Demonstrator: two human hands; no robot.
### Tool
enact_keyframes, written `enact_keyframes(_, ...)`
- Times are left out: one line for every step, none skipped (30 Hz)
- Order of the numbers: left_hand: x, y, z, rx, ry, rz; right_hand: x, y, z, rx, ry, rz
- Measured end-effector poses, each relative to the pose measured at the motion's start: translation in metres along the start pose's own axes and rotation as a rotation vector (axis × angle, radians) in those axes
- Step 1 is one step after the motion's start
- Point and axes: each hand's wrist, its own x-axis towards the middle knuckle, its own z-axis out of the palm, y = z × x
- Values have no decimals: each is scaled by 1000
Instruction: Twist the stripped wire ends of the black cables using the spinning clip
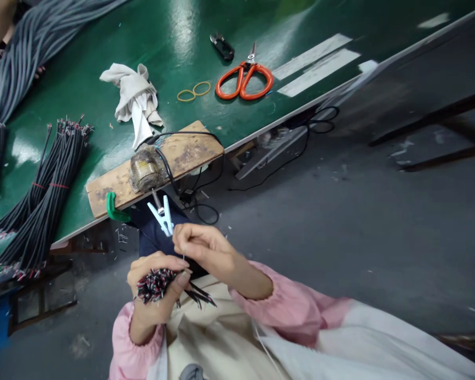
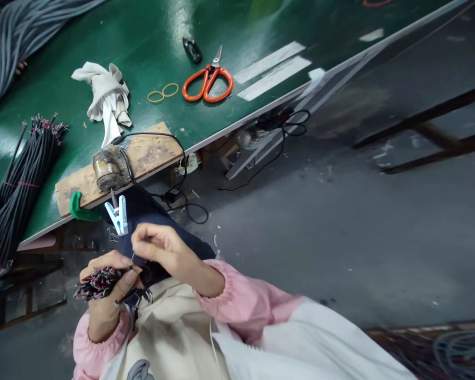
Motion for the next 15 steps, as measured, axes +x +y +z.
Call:
enact_keyframes(-1,-1,1,-14,4,10,5,-3,-1,-8,73,-4)
enact_keyframes(-2,-3,2,-19,12,27,10,-5,-2,-18,140,-8)
enact_keyframes(-3,-4,4,-13,27,51,16,-6,-2,-29,179,-12)
enact_keyframes(-3,-5,5,5,51,77,23,-7,-1,-34,186,-10)
enact_keyframes(-2,-6,5,27,81,102,30,-8,1,-30,154,1)
enact_keyframes(-2,-7,6,44,111,125,36,-8,3,-9,101,21)
enact_keyframes(-1,-8,7,57,139,142,42,-8,6,25,39,51)
enact_keyframes(0,-10,7,64,161,154,47,-7,9,69,-16,84)
enact_keyframes(1,-11,8,67,178,159,52,-7,11,118,-57,120)
enact_keyframes(2,-12,9,68,190,159,55,-6,13,162,-85,155)
enact_keyframes(3,-13,9,70,203,158,58,-6,15,200,-96,179)
enact_keyframes(4,-14,10,75,216,154,59,-6,15,229,-94,192)
enact_keyframes(5,-15,11,80,230,146,60,-6,16,249,-87,195)
enact_keyframes(6,-16,12,85,244,137,61,-6,16,261,-80,193)
enact_keyframes(7,-17,13,87,253,129,61,-6,15,268,-75,189)
